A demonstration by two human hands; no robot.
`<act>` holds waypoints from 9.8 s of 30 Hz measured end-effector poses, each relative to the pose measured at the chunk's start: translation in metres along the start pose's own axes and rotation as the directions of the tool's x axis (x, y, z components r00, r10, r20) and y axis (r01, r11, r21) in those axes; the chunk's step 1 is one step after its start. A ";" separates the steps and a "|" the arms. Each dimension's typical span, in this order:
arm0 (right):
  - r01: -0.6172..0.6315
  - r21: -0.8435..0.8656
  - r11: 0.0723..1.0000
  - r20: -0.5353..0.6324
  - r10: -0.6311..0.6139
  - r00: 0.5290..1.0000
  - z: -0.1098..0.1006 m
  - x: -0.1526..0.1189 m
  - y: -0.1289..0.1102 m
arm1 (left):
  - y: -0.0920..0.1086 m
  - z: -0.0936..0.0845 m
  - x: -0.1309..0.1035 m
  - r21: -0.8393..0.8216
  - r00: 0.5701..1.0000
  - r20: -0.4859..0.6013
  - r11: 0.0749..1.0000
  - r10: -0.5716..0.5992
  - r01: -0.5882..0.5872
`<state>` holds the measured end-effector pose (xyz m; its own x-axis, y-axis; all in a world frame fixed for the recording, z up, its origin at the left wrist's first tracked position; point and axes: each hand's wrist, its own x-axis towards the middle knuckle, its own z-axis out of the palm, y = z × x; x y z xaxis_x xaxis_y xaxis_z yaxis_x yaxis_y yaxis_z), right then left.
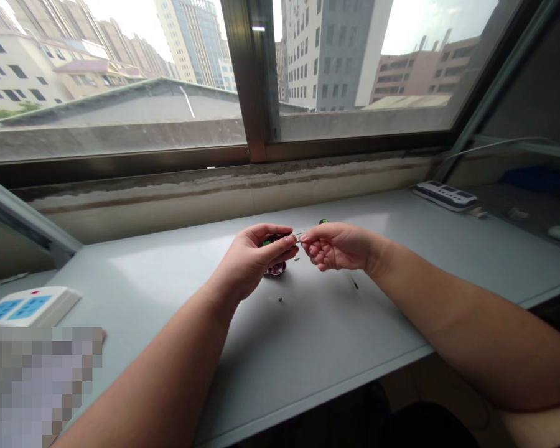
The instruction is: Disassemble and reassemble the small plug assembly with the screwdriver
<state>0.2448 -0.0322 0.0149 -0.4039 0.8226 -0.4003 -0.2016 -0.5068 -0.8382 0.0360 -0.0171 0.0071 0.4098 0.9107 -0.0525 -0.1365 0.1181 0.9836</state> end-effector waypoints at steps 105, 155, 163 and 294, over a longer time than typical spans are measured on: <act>0.435 -0.190 0.880 -0.122 -0.461 0.879 -0.029 -0.002 -0.010 | 0.005 0.012 0.001 -0.341 0.967 -0.180 0.934 -0.179 0.109; 0.618 -0.778 0.109 0.307 -0.793 0.526 -0.028 -0.020 -0.012 | 0.002 0.012 -0.002 -0.326 0.974 -0.098 0.931 -0.207 0.165; 0.644 -0.765 0.021 0.383 -0.789 0.480 -0.008 0.000 0.010 | 0.005 0.016 -0.004 -0.346 0.982 -0.035 0.924 -0.184 0.161; 0.553 -0.831 -0.060 0.520 -0.438 0.734 0.005 0.009 0.020 | 0.014 -0.023 0.007 0.097 0.942 -0.270 0.979 0.198 -0.178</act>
<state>0.2326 -0.0359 -0.0037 -0.6718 0.6914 0.2660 0.5303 0.6996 -0.4789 0.0163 -0.0001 0.0167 0.1161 0.9883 0.0987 -0.1189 -0.0848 0.9893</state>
